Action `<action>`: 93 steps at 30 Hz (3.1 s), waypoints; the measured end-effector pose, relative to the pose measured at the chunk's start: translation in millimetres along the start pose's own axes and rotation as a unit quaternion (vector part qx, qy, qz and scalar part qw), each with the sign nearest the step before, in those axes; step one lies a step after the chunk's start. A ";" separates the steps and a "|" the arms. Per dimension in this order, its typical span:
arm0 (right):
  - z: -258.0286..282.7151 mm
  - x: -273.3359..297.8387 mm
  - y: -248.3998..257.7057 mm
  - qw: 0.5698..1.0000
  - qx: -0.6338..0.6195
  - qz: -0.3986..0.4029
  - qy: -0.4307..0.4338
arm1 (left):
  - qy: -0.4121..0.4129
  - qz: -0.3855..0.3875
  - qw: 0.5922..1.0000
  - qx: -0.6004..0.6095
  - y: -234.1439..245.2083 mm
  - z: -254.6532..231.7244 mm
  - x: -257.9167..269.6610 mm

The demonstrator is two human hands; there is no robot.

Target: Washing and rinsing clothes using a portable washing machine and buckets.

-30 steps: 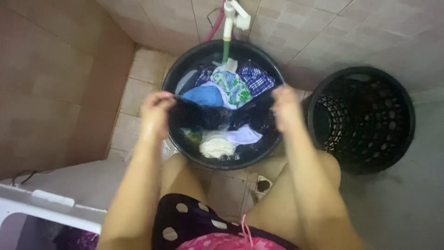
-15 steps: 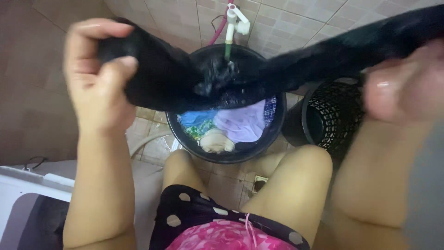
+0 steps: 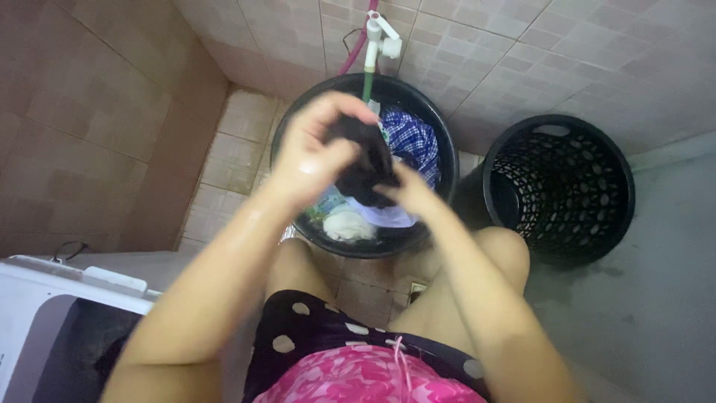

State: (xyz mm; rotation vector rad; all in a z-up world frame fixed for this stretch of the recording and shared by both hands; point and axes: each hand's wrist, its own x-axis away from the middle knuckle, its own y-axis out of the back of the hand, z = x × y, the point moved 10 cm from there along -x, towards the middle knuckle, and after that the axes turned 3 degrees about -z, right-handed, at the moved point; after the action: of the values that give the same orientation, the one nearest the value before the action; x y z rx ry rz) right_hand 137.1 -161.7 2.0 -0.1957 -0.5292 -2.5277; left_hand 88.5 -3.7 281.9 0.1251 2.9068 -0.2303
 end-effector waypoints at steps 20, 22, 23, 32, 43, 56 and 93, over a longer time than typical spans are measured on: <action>175.5 108.7 240.1 0.914 -0.260 -0.213 0.226 | -0.073 -0.242 0.920 -0.298 184.5 -52.6 40.5; 109.5 89.7 234.4 0.909 -0.291 -0.242 0.174 | 0.015 -0.284 0.914 -0.290 195.9 4.3 53.1; 83.6 82.2 228.6 0.918 -0.236 -0.281 0.153 | 0.025 -0.291 0.918 -0.269 194.6 27.6 59.1; -7.3 14.5 13.2 0.987 0.154 -0.031 0.021 | 0.158 -0.286 0.936 0.131 99.1 164.8 55.0; -95.2 -9.0 10.0 0.979 0.060 -0.195 0.002 | 0.017 -0.168 0.928 0.332 44.5 -22.1 -8.1; 201.0 74.2 222.8 0.857 -0.460 -0.135 0.190 | -0.171 -0.299 0.917 0.201 182.5 -1.0 9.0; 118.2 93.5 82.1 0.971 0.053 -0.175 0.153 | 0.126 -0.222 0.967 0.029 99.1 126.7 31.1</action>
State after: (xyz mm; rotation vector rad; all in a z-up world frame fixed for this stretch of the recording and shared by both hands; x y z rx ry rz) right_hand 106.3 -222.1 159.6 0.3553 -0.6142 -2.7843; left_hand 95.4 75.1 138.4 -0.5314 3.1432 -0.3981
